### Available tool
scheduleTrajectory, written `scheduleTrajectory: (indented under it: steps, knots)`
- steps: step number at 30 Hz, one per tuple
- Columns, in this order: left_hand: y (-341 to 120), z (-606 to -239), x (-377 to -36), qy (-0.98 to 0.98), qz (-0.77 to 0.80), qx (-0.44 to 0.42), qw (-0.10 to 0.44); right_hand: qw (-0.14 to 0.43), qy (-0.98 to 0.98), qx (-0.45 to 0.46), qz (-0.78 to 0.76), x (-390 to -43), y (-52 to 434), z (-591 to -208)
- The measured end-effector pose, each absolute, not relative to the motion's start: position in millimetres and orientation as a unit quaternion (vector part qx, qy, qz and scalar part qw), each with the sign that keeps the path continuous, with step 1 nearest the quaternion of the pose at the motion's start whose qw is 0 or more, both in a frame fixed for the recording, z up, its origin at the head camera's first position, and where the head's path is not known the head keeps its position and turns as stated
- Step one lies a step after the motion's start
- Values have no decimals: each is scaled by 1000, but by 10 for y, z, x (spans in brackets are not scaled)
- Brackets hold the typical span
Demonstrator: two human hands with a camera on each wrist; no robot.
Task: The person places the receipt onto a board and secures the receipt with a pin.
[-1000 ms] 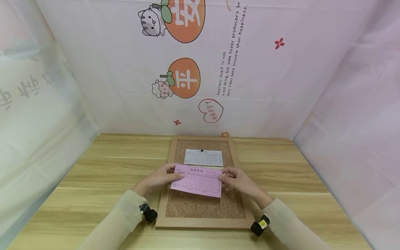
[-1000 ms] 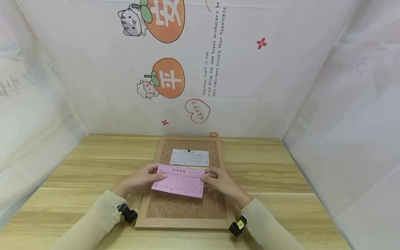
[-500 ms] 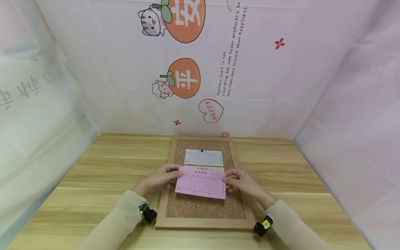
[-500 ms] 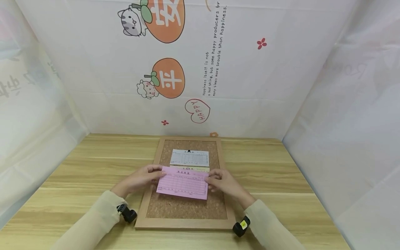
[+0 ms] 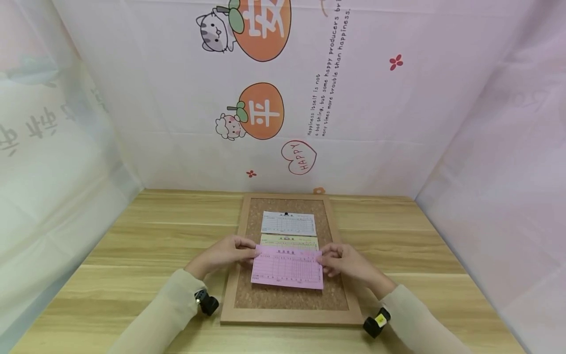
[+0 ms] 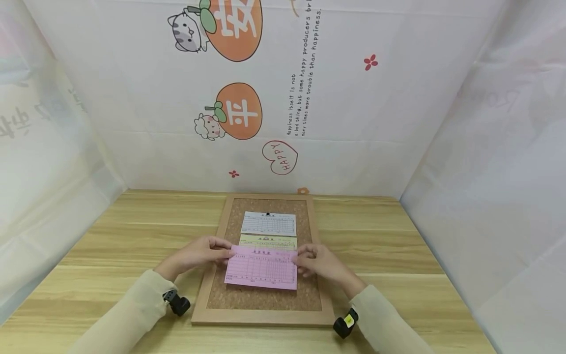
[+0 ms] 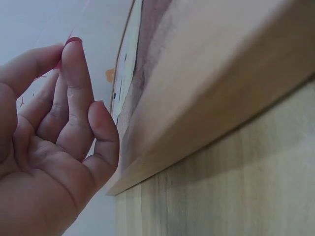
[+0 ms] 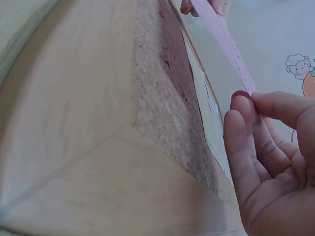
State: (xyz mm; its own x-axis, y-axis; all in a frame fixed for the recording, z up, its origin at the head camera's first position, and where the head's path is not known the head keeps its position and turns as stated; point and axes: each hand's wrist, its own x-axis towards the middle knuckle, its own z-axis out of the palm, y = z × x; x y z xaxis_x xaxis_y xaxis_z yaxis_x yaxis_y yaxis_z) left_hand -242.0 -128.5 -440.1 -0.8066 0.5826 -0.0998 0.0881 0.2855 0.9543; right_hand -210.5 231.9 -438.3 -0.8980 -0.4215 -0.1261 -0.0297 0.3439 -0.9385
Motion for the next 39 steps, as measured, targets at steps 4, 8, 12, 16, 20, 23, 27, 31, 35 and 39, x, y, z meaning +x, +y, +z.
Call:
scheduleTrajectory:
  steps: [4,8,12,16,20,23,27,31,35,39]
  knots:
    - [-1271,-4373,-2376,790,525,229,218,186,802,-143,-550,-2087,2328,-4381]
    - [-1252,-4360,-2362,799,510,234,218,193,803,-149,-544,-2073,2339,-4375]
    - [-1227,-4363,-2356,810,488,240,219,198,810,-158,-528,-2063,2352,-4390]
    - [-1204,-4356,-2340,829,459,235,215,204,816,-161,-516,-2050,2356,-4405]
    - [-1188,-4340,-2327,836,450,229,216,205,822,-161,-506,-2048,2358,-4424]
    - [-1181,-4327,-2321,839,440,237,215,202,829,-161,-496,-2053,2354,-4430]
    - [-1179,-4315,-2319,850,409,265,201,195,839,-180,-475,-2053,2336,-4415]
    - [-1183,-4317,-2324,860,379,287,187,189,848,-199,-453,-2048,2312,-4393]
    - [-1179,-4321,-2322,867,363,287,187,188,861,-197,-430,-2046,2297,-4389]
    - [-1163,-4312,-2312,871,354,285,186,187,871,-194,-410,-2049,2280,-4386]
